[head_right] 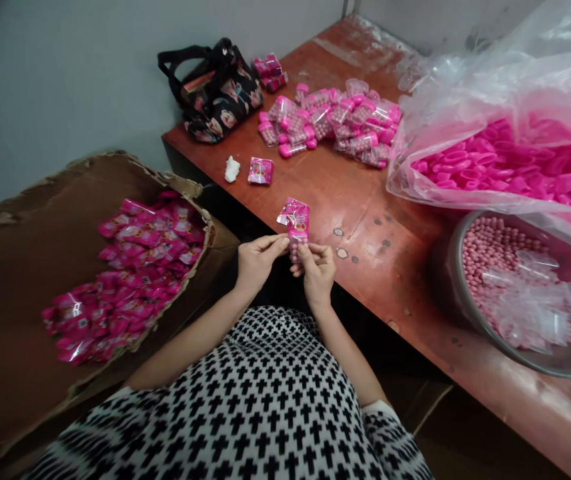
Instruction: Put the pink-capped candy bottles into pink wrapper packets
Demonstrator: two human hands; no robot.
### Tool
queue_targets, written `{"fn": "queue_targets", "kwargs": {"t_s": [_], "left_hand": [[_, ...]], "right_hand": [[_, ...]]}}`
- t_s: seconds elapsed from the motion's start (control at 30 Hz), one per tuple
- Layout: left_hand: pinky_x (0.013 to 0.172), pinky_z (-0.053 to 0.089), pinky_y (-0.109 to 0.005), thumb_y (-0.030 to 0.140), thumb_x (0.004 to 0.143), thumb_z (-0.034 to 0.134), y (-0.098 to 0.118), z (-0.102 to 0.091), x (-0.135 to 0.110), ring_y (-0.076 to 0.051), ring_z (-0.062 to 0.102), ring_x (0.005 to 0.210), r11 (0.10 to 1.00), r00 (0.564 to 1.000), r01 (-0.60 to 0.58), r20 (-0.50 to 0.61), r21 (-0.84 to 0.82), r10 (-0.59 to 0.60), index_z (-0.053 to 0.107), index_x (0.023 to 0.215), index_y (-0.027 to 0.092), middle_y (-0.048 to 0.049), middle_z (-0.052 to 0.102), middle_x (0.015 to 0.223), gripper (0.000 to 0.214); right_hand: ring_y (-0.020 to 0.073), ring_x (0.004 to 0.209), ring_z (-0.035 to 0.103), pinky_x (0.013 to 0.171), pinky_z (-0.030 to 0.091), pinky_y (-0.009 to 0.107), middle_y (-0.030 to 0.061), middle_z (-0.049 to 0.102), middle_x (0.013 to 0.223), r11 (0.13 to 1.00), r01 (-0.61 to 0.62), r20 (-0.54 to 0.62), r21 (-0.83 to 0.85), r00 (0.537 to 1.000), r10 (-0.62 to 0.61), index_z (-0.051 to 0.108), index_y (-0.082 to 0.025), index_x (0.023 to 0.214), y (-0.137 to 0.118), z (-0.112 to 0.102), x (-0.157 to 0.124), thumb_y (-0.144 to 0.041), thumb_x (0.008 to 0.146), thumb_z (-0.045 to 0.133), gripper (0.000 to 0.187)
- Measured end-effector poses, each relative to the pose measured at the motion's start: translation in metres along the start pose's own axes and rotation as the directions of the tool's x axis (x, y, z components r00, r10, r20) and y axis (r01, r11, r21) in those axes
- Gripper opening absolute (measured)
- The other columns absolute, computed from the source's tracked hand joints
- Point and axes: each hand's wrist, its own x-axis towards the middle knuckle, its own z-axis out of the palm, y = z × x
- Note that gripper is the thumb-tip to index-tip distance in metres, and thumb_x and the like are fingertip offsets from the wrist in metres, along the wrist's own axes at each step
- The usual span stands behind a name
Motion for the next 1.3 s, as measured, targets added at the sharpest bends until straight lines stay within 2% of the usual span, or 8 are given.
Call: {"fn": "queue_targets", "kwargs": {"t_s": [0.33,0.57,0.87,1.0,1.1,1.2,1.27,1.3], "left_hand": [[0.07,0.044,-0.024,0.026,0.075,0.064,0.009,-0.004,0.004,-0.013,0.059,0.066,0.923,0.967,-0.25,0.033,0.292,0.251,0.074,0.074,0.023,-0.0013,0.07,0.076,0.01],[0.071,0.045,-0.024,0.025,0.078,0.062,0.006,-0.005,0.001,-0.014,0.064,0.071,0.862,0.924,-0.373,0.052,0.343,0.379,0.074,0.082,0.023,-0.0031,0.072,0.081,0.013],[0.064,0.046,-0.021,0.017,0.084,0.052,0.0,-0.012,0.014,-0.011,0.062,0.062,0.418,0.665,-0.697,0.306,0.582,0.682,0.066,0.075,0.015,-0.0035,0.069,0.071,0.017],[0.066,0.046,-0.023,0.016,0.084,0.05,-0.001,-0.013,0.012,-0.013,0.062,0.064,0.296,0.607,-0.727,0.377,0.62,0.7,0.065,0.074,0.015,-0.0041,0.068,0.069,0.018],[0.068,0.046,-0.024,0.018,0.083,0.051,-0.003,-0.013,0.006,-0.013,0.062,0.065,0.368,0.647,-0.726,0.394,0.581,0.653,0.067,0.072,0.016,-0.0044,0.068,0.068,0.019],[0.069,0.046,-0.024,0.027,0.082,0.056,-0.005,-0.012,0.002,-0.013,0.062,0.067,0.693,0.84,-0.532,0.199,0.487,0.505,0.069,0.076,0.017,-0.0039,0.069,0.073,0.018],[0.068,0.047,-0.025,0.036,0.08,0.059,-0.004,-0.011,0.004,-0.013,0.061,0.067,0.923,0.958,-0.285,0.067,0.259,0.278,0.07,0.08,0.017,-0.0042,0.069,0.076,0.022],[0.065,0.047,-0.025,0.041,0.079,0.06,-0.003,-0.009,0.006,-0.013,0.061,0.066,0.982,0.987,-0.153,0.07,0.109,0.146,0.07,0.079,0.015,-0.0046,0.068,0.076,0.027]], "right_hand": [[0.0069,0.041,0.058,0.033,0.041,0.015,-0.0012,0.071,0.071,0.994,-0.032,0.03,0.109,0.999,0.028,0.049,-0.019,0.083,0.001,0.001,-0.003,-0.034,0.074,0.069,0.027],[0.0053,0.035,0.051,0.031,0.037,0.014,-0.003,0.066,0.057,0.984,-0.075,0.083,0.164,0.995,0.062,0.054,-0.017,0.079,-0.001,0.002,0.0,-0.035,0.074,0.069,0.024],[0.0052,0.034,0.051,0.03,0.037,0.013,-0.0028,0.066,0.058,0.976,-0.094,0.074,0.195,0.994,0.081,0.054,-0.016,0.079,-0.001,0.004,-0.003,-0.033,0.07,0.071,0.026],[0.0057,0.036,0.053,0.031,0.039,0.013,-0.0034,0.066,0.057,0.978,-0.079,0.032,0.193,0.997,0.074,0.053,-0.017,0.079,-0.001,0.006,-0.002,-0.034,0.07,0.071,0.027],[0.0053,0.036,0.053,0.031,0.04,0.013,-0.0029,0.067,0.061,0.98,-0.059,0.002,0.189,0.998,0.059,0.052,-0.017,0.079,-0.001,0.005,0.001,-0.034,0.07,0.072,0.028],[0.0059,0.039,0.056,0.033,0.042,0.014,-0.0025,0.069,0.066,0.987,-0.051,0.03,0.151,0.998,0.047,0.05,-0.018,0.083,0.0,0.003,0.002,-0.034,0.072,0.07,0.028],[0.0072,0.041,0.058,0.034,0.044,0.015,-0.003,0.069,0.067,0.994,-0.045,0.073,0.096,0.997,0.038,0.049,-0.018,0.084,0.0,0.002,0.0,-0.034,0.074,0.069,0.027],[0.0076,0.041,0.058,0.035,0.045,0.016,-0.0034,0.069,0.066,0.997,-0.037,0.092,0.061,0.995,0.031,0.049,-0.019,0.085,0.0,0.002,-0.001,-0.034,0.075,0.068,0.027]]}}
